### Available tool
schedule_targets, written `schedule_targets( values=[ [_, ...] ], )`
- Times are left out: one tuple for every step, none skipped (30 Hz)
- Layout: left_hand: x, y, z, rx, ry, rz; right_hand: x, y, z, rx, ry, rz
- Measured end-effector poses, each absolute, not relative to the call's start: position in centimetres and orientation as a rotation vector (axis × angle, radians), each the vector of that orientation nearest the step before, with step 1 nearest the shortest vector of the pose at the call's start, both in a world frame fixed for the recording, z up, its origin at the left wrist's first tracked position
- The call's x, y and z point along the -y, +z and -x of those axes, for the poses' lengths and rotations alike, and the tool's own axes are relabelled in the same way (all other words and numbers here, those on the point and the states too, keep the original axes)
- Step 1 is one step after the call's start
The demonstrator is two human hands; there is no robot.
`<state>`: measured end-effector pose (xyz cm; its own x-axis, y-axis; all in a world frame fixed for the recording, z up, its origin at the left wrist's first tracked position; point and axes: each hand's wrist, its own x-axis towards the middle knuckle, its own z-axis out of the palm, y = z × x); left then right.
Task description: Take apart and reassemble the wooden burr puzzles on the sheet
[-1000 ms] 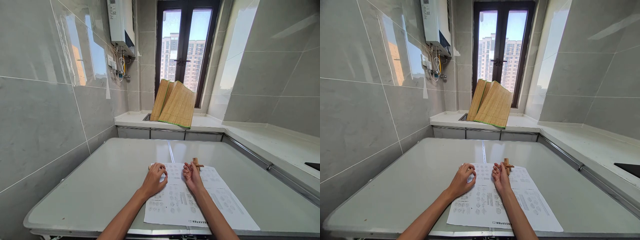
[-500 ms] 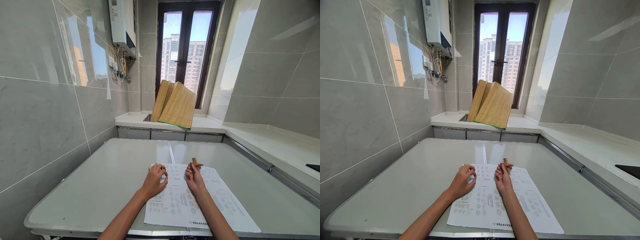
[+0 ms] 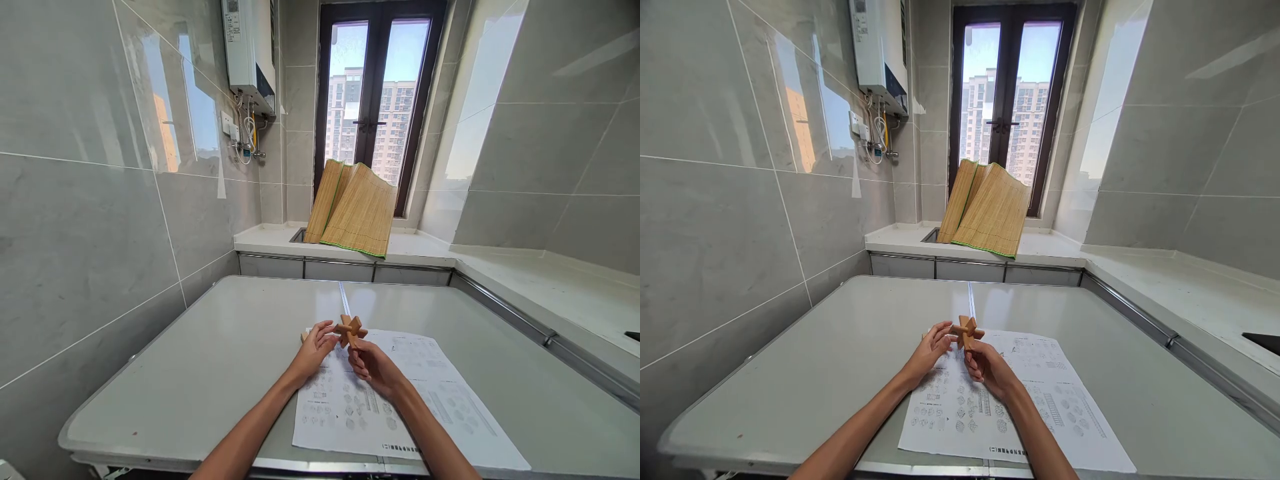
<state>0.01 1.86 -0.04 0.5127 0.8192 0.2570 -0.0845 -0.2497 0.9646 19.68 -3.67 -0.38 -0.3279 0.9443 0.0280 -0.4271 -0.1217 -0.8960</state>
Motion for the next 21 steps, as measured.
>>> schedule_targets(
  values=[
    [-1.8, 0.0, 0.1, -0.589, 0.928, -1.562, 3.9, -0.3, -19.7, 1.104, 1.705, 0.693],
    [-1.8, 0.1, 0.2, -0.529, 0.883, -1.53, 4.1, -0.3, -19.7, 1.15, 1.745, 0.664],
    [-1.6, 0.3, 0.3, -0.467, 0.837, -1.503, 4.2, -0.3, -19.8, 1.19, 1.783, 0.633],
    [-1.5, 0.5, 0.4, -0.41, 0.792, -1.479, 4.3, -0.3, -19.8, 1.215, 1.812, 0.607],
    [-1.3, 0.7, 0.5, -0.366, 0.75, -1.46, 4.4, -0.4, -19.9, 1.226, 1.834, 0.592],
    [-1.1, 0.9, 0.5, -0.334, 0.71, -1.446, 4.4, -0.5, -19.9, 1.231, 1.849, 0.587],
    [-1.0, 1.1, 0.6, -0.311, 0.677, -1.433, 4.4, -0.6, -20.0, 1.237, 1.862, 0.588],
    [-0.9, 1.2, 0.6, -0.293, 0.65, -1.421, 4.4, -0.7, -20.0, 1.242, 1.872, 0.591],
    [-0.9, 1.3, 0.7, -0.278, 0.63, -1.408, 4.3, -0.8, -20.1, 1.247, 1.878, 0.596],
    [-0.9, 1.4, 0.7, -0.266, 0.62, -1.394, 4.2, -0.9, -20.1, 1.247, 1.877, 0.604],
    [-1.0, 1.4, 0.7, -0.261, 0.62, -1.382, 4.1, -0.9, -20.1, 1.243, 1.865, 0.615],
    [-1.1, 1.3, 0.7, -0.265, 0.633, -1.373, 4.0, -1.0, -20.1, 1.233, 1.842, 0.629],
    [-1.2, 1.3, 0.7, -0.279, 0.661, -1.371, 3.9, -1.0, -20.0, 1.217, 1.81, 0.648],
    [-1.3, 1.2, 0.7, -0.308, 0.699, -1.38, 3.7, -1.0, -20.0, 1.197, 1.769, 0.67],
    [-1.4, 1.2, 0.6, -0.35, 0.741, -1.399, 3.5, -1.1, -19.9, 1.175, 1.721, 0.695],
    [-1.5, 1.1, 0.6, -0.399, 0.779, -1.427, 3.3, -1.2, -19.8, 1.156, 1.671, 0.722],
    [-1.6, 1.0, 0.5, -0.451, 0.81, -1.464, 3.1, -1.3, -19.7, 1.139, 1.618, 0.748],
    [-1.5, 1.0, 0.5, -0.507, 0.836, -1.51, 3.0, -1.5, -19.6, 1.126, 1.566, 0.774],
    [-1.5, 0.9, 0.4, -0.565, 0.854, -1.561, 2.8, -1.6, -19.5, 1.118, 1.52, 0.799],
    [-1.4, 0.8, 0.4, -0.622, 0.868, -1.611, 2.7, -1.8, -19.5, 1.108, 1.48, 0.82],
    [-1.3, 0.7, 0.4, -0.674, 0.879, -1.657, 2.6, -1.9, -19.4, 1.108, 1.433, 0.85]
  ],
)
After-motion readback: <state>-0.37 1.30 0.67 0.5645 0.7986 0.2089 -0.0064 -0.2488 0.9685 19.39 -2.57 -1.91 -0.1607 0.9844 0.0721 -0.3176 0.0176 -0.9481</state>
